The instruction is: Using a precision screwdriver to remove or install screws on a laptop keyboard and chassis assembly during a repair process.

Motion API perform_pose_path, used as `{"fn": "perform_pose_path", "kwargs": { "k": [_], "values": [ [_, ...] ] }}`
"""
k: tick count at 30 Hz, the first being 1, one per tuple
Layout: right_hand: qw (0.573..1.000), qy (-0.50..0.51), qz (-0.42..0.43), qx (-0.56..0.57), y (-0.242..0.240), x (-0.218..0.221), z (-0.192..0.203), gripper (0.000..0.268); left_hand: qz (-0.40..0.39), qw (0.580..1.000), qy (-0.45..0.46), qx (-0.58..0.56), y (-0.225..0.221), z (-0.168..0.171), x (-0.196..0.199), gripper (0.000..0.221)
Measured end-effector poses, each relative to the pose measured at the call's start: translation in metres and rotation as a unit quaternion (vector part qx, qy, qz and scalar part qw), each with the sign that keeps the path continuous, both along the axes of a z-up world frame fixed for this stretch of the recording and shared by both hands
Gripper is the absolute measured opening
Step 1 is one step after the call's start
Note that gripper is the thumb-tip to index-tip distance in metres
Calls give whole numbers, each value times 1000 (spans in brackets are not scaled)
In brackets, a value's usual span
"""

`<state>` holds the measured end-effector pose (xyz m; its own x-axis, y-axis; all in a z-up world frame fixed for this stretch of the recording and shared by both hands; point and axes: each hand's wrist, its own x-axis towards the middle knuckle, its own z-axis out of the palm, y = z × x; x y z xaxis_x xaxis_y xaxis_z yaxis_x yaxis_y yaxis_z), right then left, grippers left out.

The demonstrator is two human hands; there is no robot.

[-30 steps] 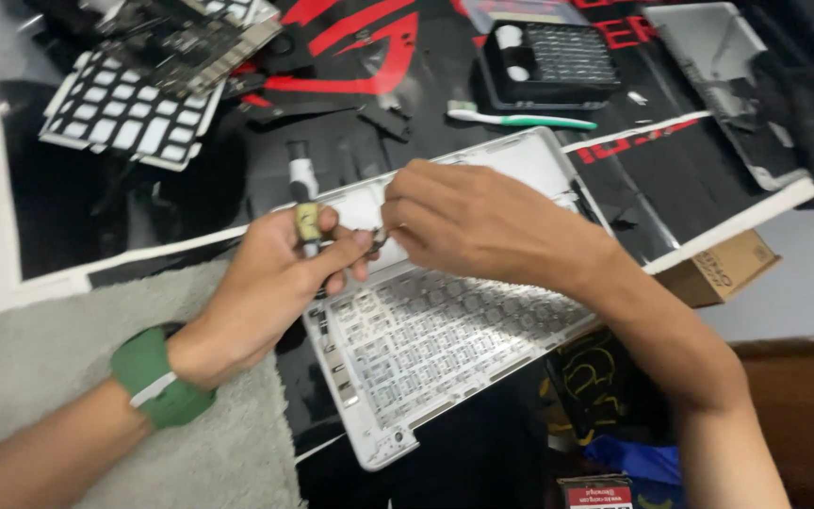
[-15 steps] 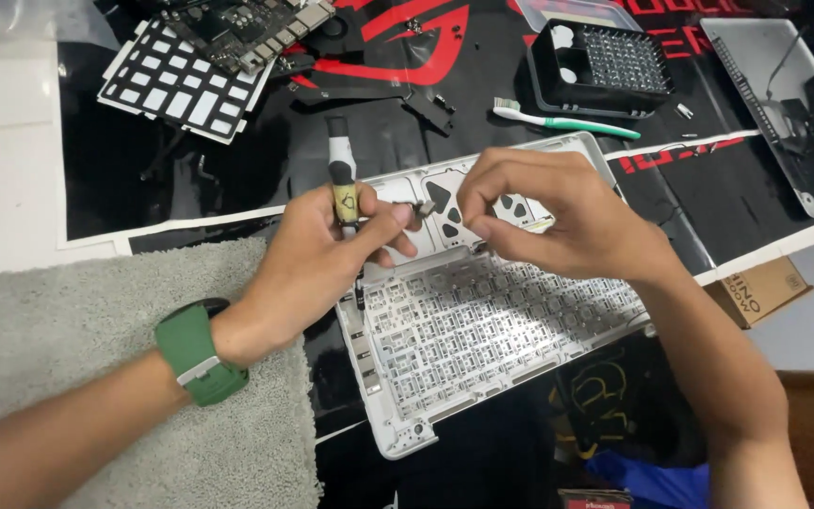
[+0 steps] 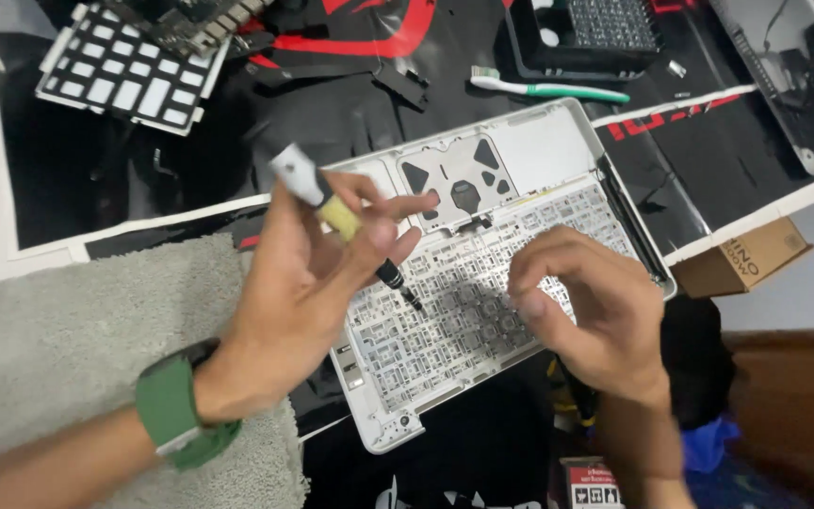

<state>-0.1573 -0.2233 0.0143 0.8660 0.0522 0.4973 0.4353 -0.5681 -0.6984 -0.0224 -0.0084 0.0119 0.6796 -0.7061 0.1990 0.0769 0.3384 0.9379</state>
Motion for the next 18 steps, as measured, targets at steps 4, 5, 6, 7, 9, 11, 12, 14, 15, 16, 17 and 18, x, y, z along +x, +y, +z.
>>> {"fn": "perform_pose_path", "kwargs": {
  "k": [4,5,6,7,9,11,12,14,15,16,17,18],
  "values": [
    [994,-25,-89,60,21,-21,-17,15,25,997,14,-66,0,-14,-9,25],
    [994,-23,-90,64,24,-21,-22,15,24,998,16,-62,1,-14,-9,25],
    [993,-28,-99,58,27,-21,-26,12,42,998,-7,-53,1,-14,-8,24],
    [992,-33,-110,48,29,-22,-29,10,57,997,-30,-47,-1,-15,-7,24],
    [989,-23,-137,50,33,-23,-29,14,37,997,-26,-57,1,-19,-5,23],
    [985,-9,-164,50,35,-23,-31,19,18,997,-17,-69,1,-18,-6,25],
    [985,-8,-160,62,35,-23,-33,18,20,998,-30,-50,1,-15,-8,27],
    [985,-6,-158,76,35,-20,-36,17,21,998,-42,-29,1,-13,-9,30],
    [984,-10,-158,80,34,-18,-38,18,4,998,-43,-51,1,-16,-11,29],
    [984,-15,-159,85,34,-17,-39,18,-12,996,-43,-73,2,-18,-12,29],
    [984,-12,-157,85,33,-18,-41,18,-11,996,-41,-73,2,-15,-13,29],
    [983,-13,-158,90,33,-19,-44,17,-18,997,-39,-71,2,-12,-15,30]
  ]
}}
